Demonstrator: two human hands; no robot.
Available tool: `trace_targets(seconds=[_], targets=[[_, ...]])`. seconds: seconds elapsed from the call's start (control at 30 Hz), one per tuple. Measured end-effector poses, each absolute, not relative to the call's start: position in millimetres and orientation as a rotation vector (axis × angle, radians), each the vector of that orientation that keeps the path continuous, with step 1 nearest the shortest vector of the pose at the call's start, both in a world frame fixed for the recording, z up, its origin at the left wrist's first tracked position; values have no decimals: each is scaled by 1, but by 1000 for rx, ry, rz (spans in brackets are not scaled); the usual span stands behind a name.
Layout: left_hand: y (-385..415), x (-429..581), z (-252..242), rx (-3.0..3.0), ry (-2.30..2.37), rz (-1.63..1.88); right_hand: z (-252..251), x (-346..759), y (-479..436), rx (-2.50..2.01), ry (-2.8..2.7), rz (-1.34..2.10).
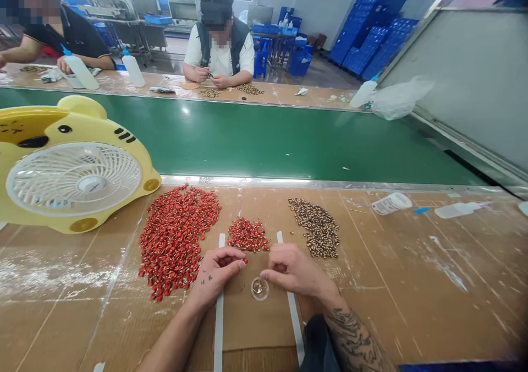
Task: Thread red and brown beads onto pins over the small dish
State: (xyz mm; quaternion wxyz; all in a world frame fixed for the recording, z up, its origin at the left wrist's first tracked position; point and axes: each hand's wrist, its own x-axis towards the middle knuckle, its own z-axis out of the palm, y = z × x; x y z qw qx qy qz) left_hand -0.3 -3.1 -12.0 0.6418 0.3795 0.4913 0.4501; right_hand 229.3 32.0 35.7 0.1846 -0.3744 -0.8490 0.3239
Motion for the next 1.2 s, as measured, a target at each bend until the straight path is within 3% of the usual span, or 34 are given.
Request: trace_targets(seconds=[0.27,0.6,0.9,1.2], targets=[[-2,-1,-10,875,1132,1050,26,289,64,-1664,-2192,436],[0,-2,-11,834,1073,1096,16,281,66,-1568,-2250,503],[-2,2,-8,1021,1073,1215,23,210,28,-1171,-1937,931],[-4,-2,-2,1420,1140,1280,41,179,20,-1127,-2012,837]])
